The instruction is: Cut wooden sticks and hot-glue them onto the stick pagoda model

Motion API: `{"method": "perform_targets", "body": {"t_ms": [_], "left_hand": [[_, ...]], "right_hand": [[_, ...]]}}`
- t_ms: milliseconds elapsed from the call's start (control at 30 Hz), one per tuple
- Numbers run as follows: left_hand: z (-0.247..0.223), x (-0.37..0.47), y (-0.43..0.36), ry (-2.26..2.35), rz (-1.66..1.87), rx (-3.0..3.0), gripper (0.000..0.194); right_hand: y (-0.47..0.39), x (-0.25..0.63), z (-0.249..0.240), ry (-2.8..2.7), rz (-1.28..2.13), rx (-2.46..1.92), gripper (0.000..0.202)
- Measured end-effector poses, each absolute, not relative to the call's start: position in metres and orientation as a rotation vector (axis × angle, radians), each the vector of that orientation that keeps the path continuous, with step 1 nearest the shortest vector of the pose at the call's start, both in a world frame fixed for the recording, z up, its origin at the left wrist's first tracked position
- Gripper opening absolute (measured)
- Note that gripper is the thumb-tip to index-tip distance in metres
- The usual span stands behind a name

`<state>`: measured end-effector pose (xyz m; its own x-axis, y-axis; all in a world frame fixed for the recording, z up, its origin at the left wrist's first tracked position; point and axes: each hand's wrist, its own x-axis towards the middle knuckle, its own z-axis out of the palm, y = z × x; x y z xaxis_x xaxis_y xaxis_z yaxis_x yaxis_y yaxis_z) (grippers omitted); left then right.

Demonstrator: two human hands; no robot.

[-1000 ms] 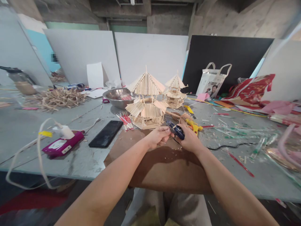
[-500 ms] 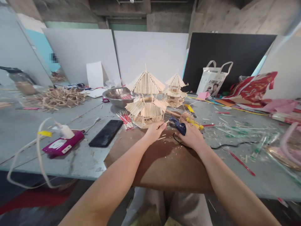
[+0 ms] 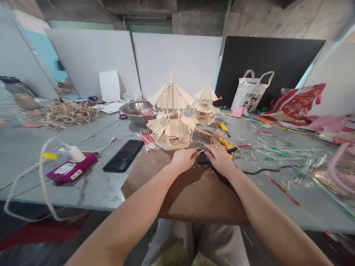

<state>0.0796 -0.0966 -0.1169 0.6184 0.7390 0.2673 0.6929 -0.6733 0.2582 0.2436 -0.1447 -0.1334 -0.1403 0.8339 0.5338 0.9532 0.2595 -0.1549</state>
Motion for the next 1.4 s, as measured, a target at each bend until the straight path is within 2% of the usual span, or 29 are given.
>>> {"method": "perform_targets", "body": {"t_ms": [100, 367, 800, 1067, 1400], "left_hand": [[-0.119, 0.082, -0.099, 1.214, 0.489, 2.763, 0.038], [-0.121, 0.082, -0.1, 1.255, 0.407, 2.836, 0.044], [-0.118, 0.08, -0.099, 1.158, 0.373, 2.835, 0.037], [-0.12, 0.08, -0.098, 1.157, 0.337, 2.904, 0.041], [-0.12, 0.083, -0.103, 1.29, 0.357, 2.834, 0.044]], "right_hand": [[-0.146, 0.238, -0.133, -2.102, -0.313, -1.527, 0.032], [-0.15, 0.232, -0.13, -2.207, -0.465, -1.684, 0.03], [-0.154, 0.231, -0.127, -2.254, -0.364, -1.769, 0.029], [-0.156, 0.222, -0.126, -2.272, -0.344, -1.882, 0.019], [-0.158, 0.221, -0.13, -2.175, -0.437, -1.956, 0.021]]}}
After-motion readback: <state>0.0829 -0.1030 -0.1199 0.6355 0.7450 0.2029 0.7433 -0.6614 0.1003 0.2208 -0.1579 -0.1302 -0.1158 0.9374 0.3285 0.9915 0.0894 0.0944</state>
